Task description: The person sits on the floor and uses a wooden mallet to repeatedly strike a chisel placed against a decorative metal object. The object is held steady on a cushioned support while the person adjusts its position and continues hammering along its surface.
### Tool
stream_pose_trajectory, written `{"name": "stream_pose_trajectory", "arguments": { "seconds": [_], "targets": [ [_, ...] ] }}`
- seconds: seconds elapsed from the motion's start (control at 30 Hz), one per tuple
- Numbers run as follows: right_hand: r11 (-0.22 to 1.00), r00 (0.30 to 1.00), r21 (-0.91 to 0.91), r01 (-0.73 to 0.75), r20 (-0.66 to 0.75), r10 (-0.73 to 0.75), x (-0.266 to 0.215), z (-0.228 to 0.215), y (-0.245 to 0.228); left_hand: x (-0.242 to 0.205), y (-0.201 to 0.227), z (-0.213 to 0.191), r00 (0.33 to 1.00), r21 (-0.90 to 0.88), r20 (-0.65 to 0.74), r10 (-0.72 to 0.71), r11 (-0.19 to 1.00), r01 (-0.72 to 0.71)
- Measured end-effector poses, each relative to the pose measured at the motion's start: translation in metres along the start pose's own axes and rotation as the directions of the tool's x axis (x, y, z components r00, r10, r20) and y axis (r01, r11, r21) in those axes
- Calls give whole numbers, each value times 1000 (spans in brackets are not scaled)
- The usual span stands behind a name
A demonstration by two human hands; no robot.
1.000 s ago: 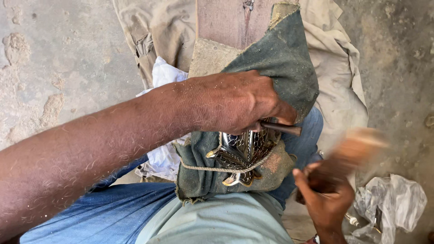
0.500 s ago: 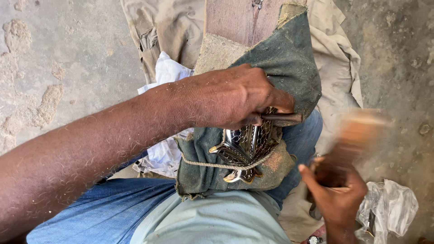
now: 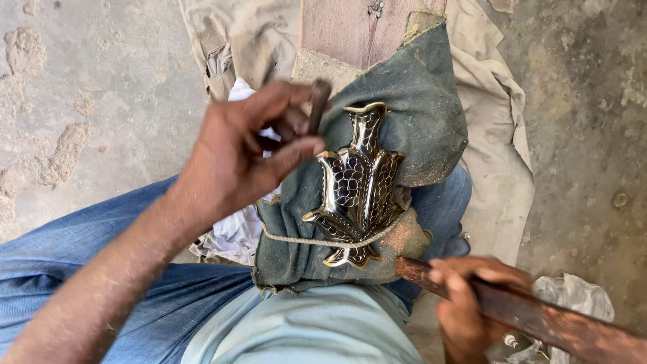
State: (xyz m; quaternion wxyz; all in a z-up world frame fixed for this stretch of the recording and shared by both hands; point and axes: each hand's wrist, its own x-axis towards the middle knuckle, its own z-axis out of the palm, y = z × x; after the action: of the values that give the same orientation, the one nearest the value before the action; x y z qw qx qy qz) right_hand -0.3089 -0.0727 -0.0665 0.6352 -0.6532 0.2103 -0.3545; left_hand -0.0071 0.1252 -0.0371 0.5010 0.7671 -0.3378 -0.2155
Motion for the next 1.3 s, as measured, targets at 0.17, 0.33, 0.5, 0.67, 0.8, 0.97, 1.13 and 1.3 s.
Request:
{"name": "stream_pose_trajectory", "arguments": {
  "seconds": [0.17,0.33,0.5,0.67,0.8,0.97,1.13,1.3],
  "targets": [
    [998,983,11,59,172,-60,-14,-14,50,-54,-7,44,981,-351,-94,-169,928,126],
    [998,969,38,51,238,-59,-1,5,37,-62,-7,70,964,-468,-221,-147,883,27],
    [988,963,-129,-81,245,111,32,5,7,-60,-8,80,951,-418,-269,-150,908,25],
    [997,959,-73,-3,281,23,73,7,-43,-57,-9,86,927,-431,-332,-174,902,15],
    [948,865,-308,-73,455,214,115,37,-76,-56,-7,94,893,-408,-425,-149,912,-42],
    [681,799,-628,377,593,105,165,71,-102,-59,-11,95,896,-361,-403,-186,932,31],
    [234,562,-562,793,824,76,194,105,-126,-55,-8,96,889,-372,-430,-160,928,-12],
    [-9,399,-420,907,855,330,203,122,-130,-58,-5,97,889,-326,-419,-185,945,43]
  ]
}}
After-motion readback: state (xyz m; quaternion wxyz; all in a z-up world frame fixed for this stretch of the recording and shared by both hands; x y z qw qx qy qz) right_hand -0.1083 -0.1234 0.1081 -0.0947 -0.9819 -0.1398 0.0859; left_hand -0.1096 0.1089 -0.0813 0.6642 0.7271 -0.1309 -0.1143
